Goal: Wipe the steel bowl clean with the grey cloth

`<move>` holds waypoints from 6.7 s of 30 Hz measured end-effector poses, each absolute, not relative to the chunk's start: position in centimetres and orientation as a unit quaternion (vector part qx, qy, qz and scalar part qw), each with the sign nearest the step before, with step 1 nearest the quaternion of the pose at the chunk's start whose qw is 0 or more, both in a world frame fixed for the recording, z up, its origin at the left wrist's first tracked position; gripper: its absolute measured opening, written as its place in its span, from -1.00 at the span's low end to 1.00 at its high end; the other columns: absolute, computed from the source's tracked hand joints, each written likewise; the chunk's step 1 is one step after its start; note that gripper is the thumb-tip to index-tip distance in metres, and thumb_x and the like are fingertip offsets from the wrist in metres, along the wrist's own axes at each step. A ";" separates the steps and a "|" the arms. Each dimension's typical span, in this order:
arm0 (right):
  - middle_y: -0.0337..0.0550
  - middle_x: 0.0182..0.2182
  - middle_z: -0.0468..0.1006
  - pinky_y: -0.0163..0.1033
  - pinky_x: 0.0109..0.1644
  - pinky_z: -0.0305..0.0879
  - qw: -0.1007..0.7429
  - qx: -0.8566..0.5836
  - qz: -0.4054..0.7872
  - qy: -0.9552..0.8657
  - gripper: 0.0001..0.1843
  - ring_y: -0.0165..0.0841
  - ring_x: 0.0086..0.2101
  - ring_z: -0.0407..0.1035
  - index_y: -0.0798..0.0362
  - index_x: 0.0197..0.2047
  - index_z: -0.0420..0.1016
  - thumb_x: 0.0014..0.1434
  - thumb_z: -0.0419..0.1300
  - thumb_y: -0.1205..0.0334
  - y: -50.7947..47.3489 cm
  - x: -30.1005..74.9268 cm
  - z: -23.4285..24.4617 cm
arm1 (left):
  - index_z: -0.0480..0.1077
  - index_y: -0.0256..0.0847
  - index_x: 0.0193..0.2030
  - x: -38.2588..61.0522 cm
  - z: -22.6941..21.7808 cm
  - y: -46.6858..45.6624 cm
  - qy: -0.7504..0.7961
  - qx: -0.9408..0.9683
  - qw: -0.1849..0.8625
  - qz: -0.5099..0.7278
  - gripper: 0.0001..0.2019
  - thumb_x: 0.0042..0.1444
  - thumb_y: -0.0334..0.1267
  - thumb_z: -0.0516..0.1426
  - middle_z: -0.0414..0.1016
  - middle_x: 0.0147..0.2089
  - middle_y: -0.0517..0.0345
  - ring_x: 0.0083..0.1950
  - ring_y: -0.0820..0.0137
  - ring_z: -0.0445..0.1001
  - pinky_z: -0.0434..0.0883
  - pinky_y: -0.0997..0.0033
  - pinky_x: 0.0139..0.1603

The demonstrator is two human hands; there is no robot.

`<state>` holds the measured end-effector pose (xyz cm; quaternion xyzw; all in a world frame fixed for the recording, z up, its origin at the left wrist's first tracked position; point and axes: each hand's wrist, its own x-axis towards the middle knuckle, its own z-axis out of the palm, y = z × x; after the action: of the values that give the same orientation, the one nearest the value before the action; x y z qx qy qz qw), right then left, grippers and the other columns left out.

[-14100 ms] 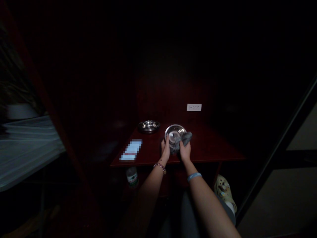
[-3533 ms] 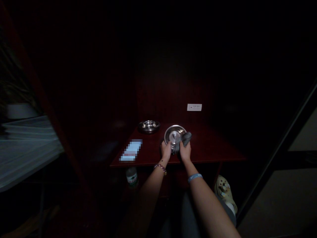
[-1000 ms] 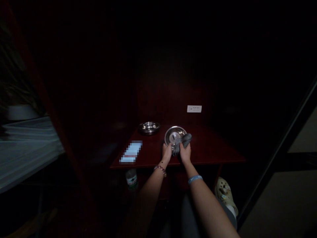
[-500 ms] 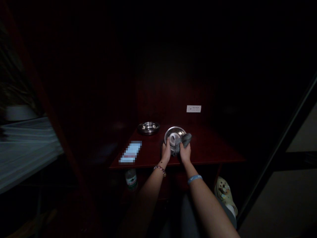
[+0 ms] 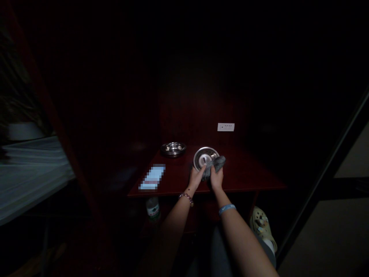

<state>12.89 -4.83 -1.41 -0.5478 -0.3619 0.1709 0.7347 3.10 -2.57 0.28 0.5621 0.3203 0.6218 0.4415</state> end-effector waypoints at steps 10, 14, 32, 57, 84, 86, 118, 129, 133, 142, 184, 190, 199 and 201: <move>0.01 -0.03 0.60 -0.07 0.12 0.36 0.733 -0.557 0.159 -0.358 -0.44 -0.10 -0.01 0.49 0.08 0.15 0.39 0.11 0.17 0.03 -4.9 12.8 -1.4 | 0.49 -0.31 -0.01 2.8 0.1 -2.2 0.367 0.566 0.412 0.612 -0.68 0.04 -0.38 0.22 0.60 0.05 -0.11 0.11 0.23 0.55 0.40 0.31 0.18; -0.02 -0.03 0.60 -0.07 0.13 0.36 0.735 -0.556 0.161 -0.354 -0.46 -0.13 -0.01 0.50 0.05 0.14 0.39 0.11 0.18 0.05 -4.9 12.7 -1.4 | 0.47 -0.33 0.03 2.9 0.2 -2.4 0.359 0.560 0.420 0.618 -0.65 0.06 -0.40 0.20 0.58 0.09 -0.12 0.12 0.24 0.54 0.39 0.30 0.19; 0.03 -0.05 0.60 -0.09 0.09 0.38 0.737 -0.551 0.156 -0.360 -0.48 -0.13 -0.04 0.51 0.09 0.11 0.40 0.11 0.17 0.06 -5.0 12.7 -1.2 | 0.50 -0.32 -0.02 3.0 0.0 -2.1 0.367 0.546 0.418 0.627 -0.68 0.04 -0.43 0.21 0.61 0.04 -0.10 0.09 0.24 0.56 0.40 0.30 0.18; -0.01 -0.09 0.62 -0.10 0.09 0.38 0.735 -0.552 0.161 -0.359 -0.50 -0.14 -0.04 0.51 0.08 0.09 0.41 0.09 0.19 0.10 -5.4 12.5 -0.8 | 0.51 -0.31 -0.06 3.0 -0.5 -1.4 0.388 0.523 0.440 0.618 -0.72 0.06 -0.43 0.17 0.63 -0.01 -0.09 0.03 0.28 0.59 0.45 0.35 0.08; -0.03 -0.09 0.62 -0.10 0.09 0.38 0.746 -0.542 0.170 -0.347 -0.53 -0.16 -0.08 0.52 0.08 0.03 0.45 0.08 0.18 0.04 -5.0 12.7 -1.1 | 0.53 -0.32 -0.15 2.5 0.3 -2.4 0.404 0.529 0.421 0.617 -0.72 0.15 -0.16 0.13 0.64 -0.16 -0.08 -0.14 0.24 0.59 0.49 0.34 -0.06; -0.01 -0.08 0.62 -0.10 0.10 0.37 0.747 -0.540 0.171 -0.348 -0.51 -0.16 -0.07 0.51 0.09 0.05 0.44 0.09 0.17 0.02 -5.0 12.7 -1.2 | 0.53 -0.32 -0.14 2.5 0.5 -2.6 0.400 0.532 0.421 0.616 -0.73 0.16 -0.19 0.13 0.64 -0.15 -0.09 -0.13 0.25 0.60 0.48 0.35 -0.06; 0.05 0.00 0.58 -0.07 0.13 0.35 0.733 -0.559 0.163 -0.352 -0.41 -0.11 0.02 0.48 0.09 0.19 0.36 0.12 0.16 0.04 -5.2 12.7 -1.1 | 0.16 -0.21 0.26 2.8 -0.2 -2.2 0.314 0.572 0.425 0.627 -0.37 0.06 -0.32 0.26 0.48 0.19 -0.13 0.20 0.24 0.47 0.30 0.25 0.30; 0.01 -0.02 0.60 -0.05 0.14 0.35 0.739 -0.555 0.168 -0.345 -0.44 -0.11 0.00 0.49 0.08 0.15 0.40 0.09 0.16 0.06 -5.0 12.7 -1.2 | 0.24 -0.21 0.30 3.1 0.2 -2.3 0.322 0.510 0.454 0.656 -0.36 0.04 -0.42 0.22 0.42 0.27 -0.05 0.31 0.19 0.37 0.17 0.21 0.40; 0.02 -0.02 0.59 -0.07 0.15 0.34 0.738 -0.554 0.171 -0.345 -0.43 -0.13 0.00 0.49 0.09 0.14 0.40 0.09 0.17 0.03 -4.9 12.8 -1.3 | 0.30 -0.19 0.24 3.0 0.0 -2.1 0.320 0.521 0.434 0.662 -0.45 0.07 -0.44 0.18 0.45 0.24 -0.01 0.28 0.23 0.40 0.19 0.20 0.40; 0.03 -0.04 0.60 -0.09 0.13 0.34 0.735 -0.557 0.174 -0.345 -0.45 -0.11 -0.02 0.50 0.11 0.11 0.42 0.09 0.16 0.04 -4.9 12.7 -1.3 | 0.46 -0.27 0.03 2.8 -0.4 -1.6 0.371 0.507 0.424 0.652 -0.68 0.13 -0.37 0.09 0.58 0.03 -0.07 0.06 0.17 0.53 0.37 0.10 0.25; 0.03 -0.01 0.58 -0.03 0.14 0.34 0.736 -0.555 0.170 -0.346 -0.37 -0.07 0.02 0.47 0.10 0.18 0.38 0.07 0.13 0.03 -5.3 12.7 -0.9 | 0.29 -0.21 0.20 3.1 0.5 -2.6 0.281 0.552 0.425 0.660 -0.44 0.02 -0.43 0.23 0.42 0.25 -0.08 0.30 0.23 0.38 0.18 0.19 0.40; 0.00 -0.03 0.60 -0.05 0.13 0.34 0.741 -0.554 0.174 -0.338 -0.41 -0.09 -0.01 0.49 0.09 0.13 0.42 0.05 0.13 0.03 -5.1 12.7 -1.0 | 0.34 -0.22 0.16 3.1 0.3 -2.4 0.315 0.530 0.440 0.653 -0.53 0.06 -0.42 0.19 0.46 0.21 -0.07 0.26 0.21 0.42 0.23 0.16 0.37; -0.06 -0.12 0.63 -0.14 0.05 0.38 0.738 -0.562 0.176 -0.328 -0.52 -0.16 -0.09 0.52 0.07 0.03 0.46 0.06 0.15 0.04 -5.2 12.7 -0.8 | 0.46 -0.26 0.00 2.7 0.0 -2.1 0.359 0.515 0.441 0.641 -0.69 0.08 -0.34 0.16 0.57 0.02 -0.11 0.06 0.15 0.53 0.38 0.09 0.21; -0.03 -0.10 0.63 -0.14 0.06 0.37 0.739 -0.560 0.181 -0.328 -0.49 -0.16 -0.08 0.51 0.09 0.05 0.46 0.06 0.15 0.03 -5.2 12.7 -0.8 | 0.48 -0.27 -0.05 2.6 -0.1 -1.9 0.365 0.511 0.444 0.639 -0.72 0.08 -0.32 0.15 0.60 -0.03 -0.10 0.00 0.19 0.55 0.42 0.15 0.15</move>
<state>12.66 -5.25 -0.80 -0.5602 -0.3282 0.1806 0.7388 2.61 -1.94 -0.13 0.5109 0.3649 0.6394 0.4438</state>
